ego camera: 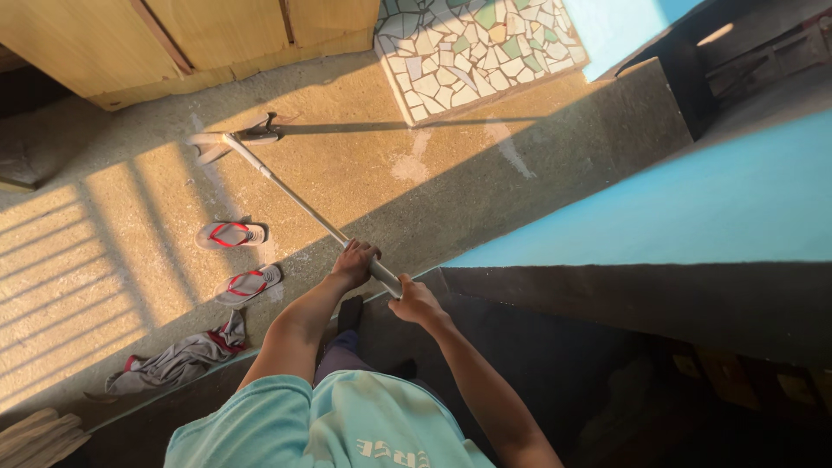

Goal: The person assembles a floor wiper by attaching the head to the handle, tightening the screw mechanism by hand, and extending the telescopic pole.

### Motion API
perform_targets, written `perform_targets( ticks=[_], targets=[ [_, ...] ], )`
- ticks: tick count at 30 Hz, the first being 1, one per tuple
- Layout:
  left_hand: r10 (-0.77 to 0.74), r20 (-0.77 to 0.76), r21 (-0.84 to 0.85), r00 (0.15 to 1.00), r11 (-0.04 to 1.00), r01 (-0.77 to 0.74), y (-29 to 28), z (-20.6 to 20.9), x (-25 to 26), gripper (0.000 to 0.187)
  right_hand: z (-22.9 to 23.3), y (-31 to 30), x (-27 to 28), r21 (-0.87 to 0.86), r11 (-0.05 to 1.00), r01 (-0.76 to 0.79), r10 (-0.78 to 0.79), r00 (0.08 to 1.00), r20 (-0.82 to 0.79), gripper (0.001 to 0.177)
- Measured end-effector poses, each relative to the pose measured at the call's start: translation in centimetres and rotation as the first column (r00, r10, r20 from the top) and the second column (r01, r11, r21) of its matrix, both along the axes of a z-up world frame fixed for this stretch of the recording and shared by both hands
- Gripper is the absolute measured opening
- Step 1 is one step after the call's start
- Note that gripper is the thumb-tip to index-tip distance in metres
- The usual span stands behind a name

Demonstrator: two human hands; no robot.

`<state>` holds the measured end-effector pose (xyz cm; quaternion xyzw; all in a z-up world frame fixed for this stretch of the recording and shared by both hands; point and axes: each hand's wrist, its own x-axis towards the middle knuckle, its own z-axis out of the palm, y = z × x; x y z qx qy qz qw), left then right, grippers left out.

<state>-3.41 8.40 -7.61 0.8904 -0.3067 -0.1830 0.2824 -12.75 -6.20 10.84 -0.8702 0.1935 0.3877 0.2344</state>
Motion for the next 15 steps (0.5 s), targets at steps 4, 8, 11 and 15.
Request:
perform_targets(
  ticks=[4, 8, 11, 15],
  targets=[
    [-0.048, 0.036, -0.032, 0.998, 0.998, 0.049, -2.6, 0.4, -2.1, 0.033, 2.5, -1.6, -2.9, -0.048, 0.998, 0.028, -0.028, 1.0, -0.006, 0.062],
    [-0.157, -0.018, 0.028, 0.987, 0.987, 0.157, -6.4, 1.5, -5.4, 0.039, 4.9, -4.7, -6.7, -0.051, 0.996, 0.068, -0.069, 0.997, -0.022, 0.061],
    [-0.231, -0.045, 0.043, 0.972, 0.972, 0.233, -9.7, 2.1, -9.1, 0.04, 6.2, -7.2, -11.6, -0.074, 0.996, 0.048, -0.05, 0.998, -0.033, 0.055],
    [-0.341, -0.064, 0.057, 0.938, 0.937, 0.345, -14.2, 3.3, -15.8, 0.037, 7.8, -10.5, -18.8, -0.128, 0.989, 0.07, -0.071, 0.997, -0.007, 0.053]
  ],
)
